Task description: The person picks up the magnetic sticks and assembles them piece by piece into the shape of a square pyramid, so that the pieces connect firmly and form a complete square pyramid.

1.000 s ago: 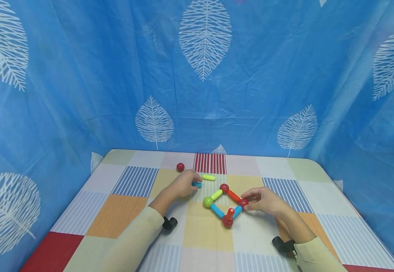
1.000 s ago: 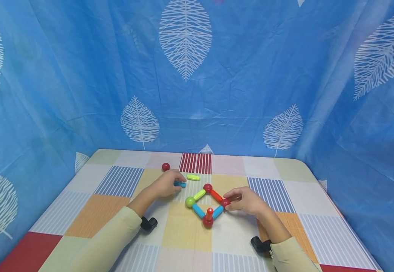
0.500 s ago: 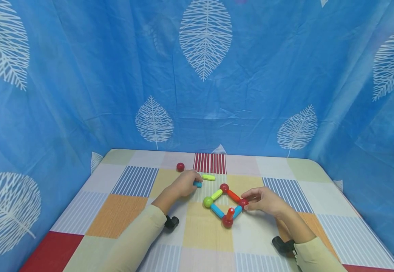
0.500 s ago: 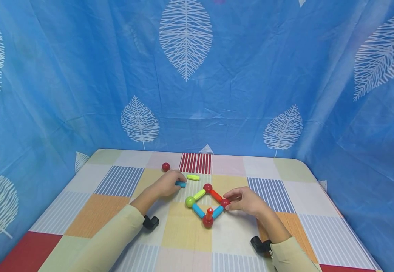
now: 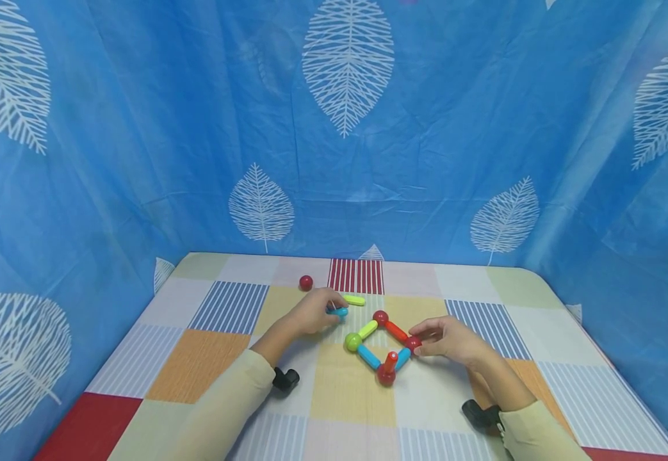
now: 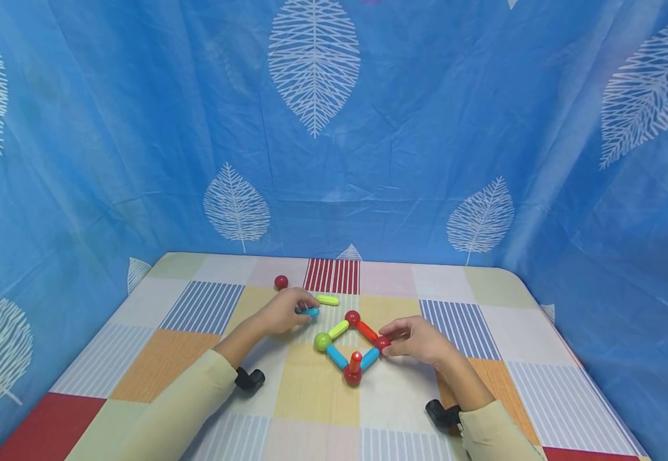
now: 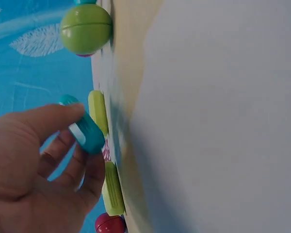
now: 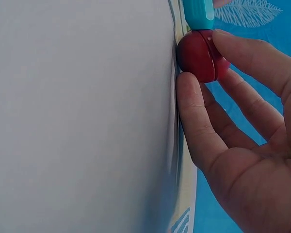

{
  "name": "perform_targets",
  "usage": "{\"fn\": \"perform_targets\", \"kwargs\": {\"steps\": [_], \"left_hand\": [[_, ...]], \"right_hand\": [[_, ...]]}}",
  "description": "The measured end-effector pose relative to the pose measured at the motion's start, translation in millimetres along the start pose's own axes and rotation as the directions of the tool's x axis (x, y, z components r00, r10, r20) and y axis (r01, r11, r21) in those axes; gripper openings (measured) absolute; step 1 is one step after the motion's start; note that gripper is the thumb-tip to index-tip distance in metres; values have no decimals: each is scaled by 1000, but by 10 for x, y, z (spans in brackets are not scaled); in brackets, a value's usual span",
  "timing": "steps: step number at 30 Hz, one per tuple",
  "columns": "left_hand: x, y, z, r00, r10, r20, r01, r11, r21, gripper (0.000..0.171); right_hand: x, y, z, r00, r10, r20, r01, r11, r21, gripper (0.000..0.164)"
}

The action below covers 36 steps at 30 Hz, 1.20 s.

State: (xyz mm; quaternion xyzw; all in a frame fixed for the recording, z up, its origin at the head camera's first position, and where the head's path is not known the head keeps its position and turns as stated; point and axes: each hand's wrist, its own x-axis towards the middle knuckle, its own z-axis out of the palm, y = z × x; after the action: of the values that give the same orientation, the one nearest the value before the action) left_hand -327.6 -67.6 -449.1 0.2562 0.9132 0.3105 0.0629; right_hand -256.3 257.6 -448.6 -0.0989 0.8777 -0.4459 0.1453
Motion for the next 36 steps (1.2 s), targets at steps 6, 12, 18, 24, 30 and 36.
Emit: {"fn": "perform_targets", "kwargs": {"steps": [6,12,18,24,30,36], "left_hand": [[-89,13,-29,999,43,-30,-48,980,-194,22],[-177,30,-44,998,55,-43,-66,938,-340,23],[-234,72,-35,997,63,-49,-78,891,-447,25],[-263,121,16,995,98,-27,-98,840,-534,23],[-279,175,66,996,91,7,-73,837,-542,20],[-271,189,103,996,90,21,-66,853,-517,18]], "right_hand": [[-3,-21,-8,1000,5,-3,-5,1000,-10,38],[-6,-30,-4,1000,10,-10,-10,1000,-16,38],[-10,-35,-2,1000,10,-12,-11,1000,-15,38],[-7,-29,-9,1000,-3,-2,3,1000,-16,38],[-1,-17,-14,1000,-14,4,15,1000,-15,37],[-4,-12,-12,1000,-11,8,11,1000,-4,38]]}}
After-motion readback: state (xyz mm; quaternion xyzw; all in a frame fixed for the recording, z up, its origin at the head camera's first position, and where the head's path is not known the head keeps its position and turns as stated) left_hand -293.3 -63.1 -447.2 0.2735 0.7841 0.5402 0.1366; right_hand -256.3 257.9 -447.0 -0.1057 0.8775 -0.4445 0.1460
